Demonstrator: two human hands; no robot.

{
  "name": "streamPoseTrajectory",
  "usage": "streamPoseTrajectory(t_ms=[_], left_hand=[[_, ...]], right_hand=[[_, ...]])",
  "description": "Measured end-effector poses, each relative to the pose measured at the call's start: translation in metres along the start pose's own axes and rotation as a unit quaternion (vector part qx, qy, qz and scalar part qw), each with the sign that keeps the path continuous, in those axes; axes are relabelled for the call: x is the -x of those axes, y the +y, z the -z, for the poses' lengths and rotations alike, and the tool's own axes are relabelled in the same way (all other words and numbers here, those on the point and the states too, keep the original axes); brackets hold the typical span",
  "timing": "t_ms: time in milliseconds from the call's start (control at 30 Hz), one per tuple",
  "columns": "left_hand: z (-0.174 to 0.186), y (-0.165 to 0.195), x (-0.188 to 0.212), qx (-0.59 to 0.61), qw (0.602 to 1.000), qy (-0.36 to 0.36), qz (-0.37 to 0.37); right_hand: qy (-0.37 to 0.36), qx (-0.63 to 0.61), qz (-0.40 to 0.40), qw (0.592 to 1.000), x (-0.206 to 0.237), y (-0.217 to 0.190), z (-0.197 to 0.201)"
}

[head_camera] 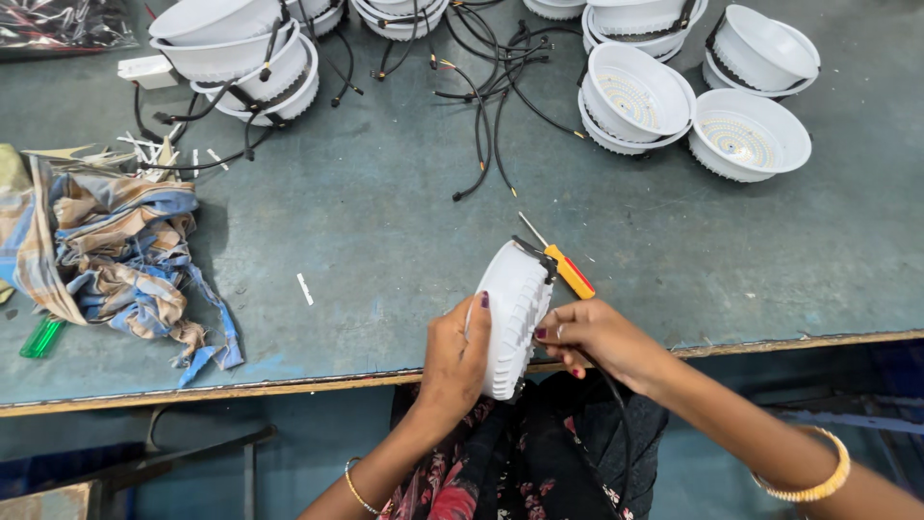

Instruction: The person assembles LED light fixtures at a workbench. They pick up a white fixture housing, use a screwdriver to fasten components, attach black wires to the LED panel, press the panel into the housing, and place finished fixtures onto stacks on the table, repeating the cycle for several units.

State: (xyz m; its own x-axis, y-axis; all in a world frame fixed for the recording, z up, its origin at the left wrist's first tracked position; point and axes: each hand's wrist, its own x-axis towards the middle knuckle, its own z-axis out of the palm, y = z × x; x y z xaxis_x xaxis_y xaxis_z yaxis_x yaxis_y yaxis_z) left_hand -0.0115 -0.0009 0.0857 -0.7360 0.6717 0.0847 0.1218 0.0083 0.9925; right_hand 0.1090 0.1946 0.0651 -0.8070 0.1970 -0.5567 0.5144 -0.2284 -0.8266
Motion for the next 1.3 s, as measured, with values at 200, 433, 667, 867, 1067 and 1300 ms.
streamPoseTrajectory(t_ms=[200,433,667,867,1067,1300], left_hand=[[0.003,0.005,-0.003,-0.015,1.0,0.017,-0.01],[-0.002,0.0,0.004,-0.033,0.998,-0.011,-0.05],[0.0,-0.002,0.031,-0.163,0.932,-0.139,-0.292],[0.024,0.022,0.041,-0.207,0.84,-0.231,-0.445],[0.041,0.024,0.025,-0.306,0.797,-0.198,-0.481],[0.057,-0.011,0.008,-0.402,0.783,-0.14,-0.453]], right_hand=[[0.213,0.441,0.409,0.77,0.042,-0.003,-0.044],[0.213,0.273,0.251,0.904,0.023,0.028,-0.025],[-0.009,-0.203,0.065,0.977,-0.019,0.112,0.033],[0.057,-0.258,0.065,0.962,-0.01,0.141,0.036],[0.091,-0.289,0.108,0.947,0.002,0.093,0.011],[0.062,-0.308,0.191,0.93,0.006,0.005,-0.05]])
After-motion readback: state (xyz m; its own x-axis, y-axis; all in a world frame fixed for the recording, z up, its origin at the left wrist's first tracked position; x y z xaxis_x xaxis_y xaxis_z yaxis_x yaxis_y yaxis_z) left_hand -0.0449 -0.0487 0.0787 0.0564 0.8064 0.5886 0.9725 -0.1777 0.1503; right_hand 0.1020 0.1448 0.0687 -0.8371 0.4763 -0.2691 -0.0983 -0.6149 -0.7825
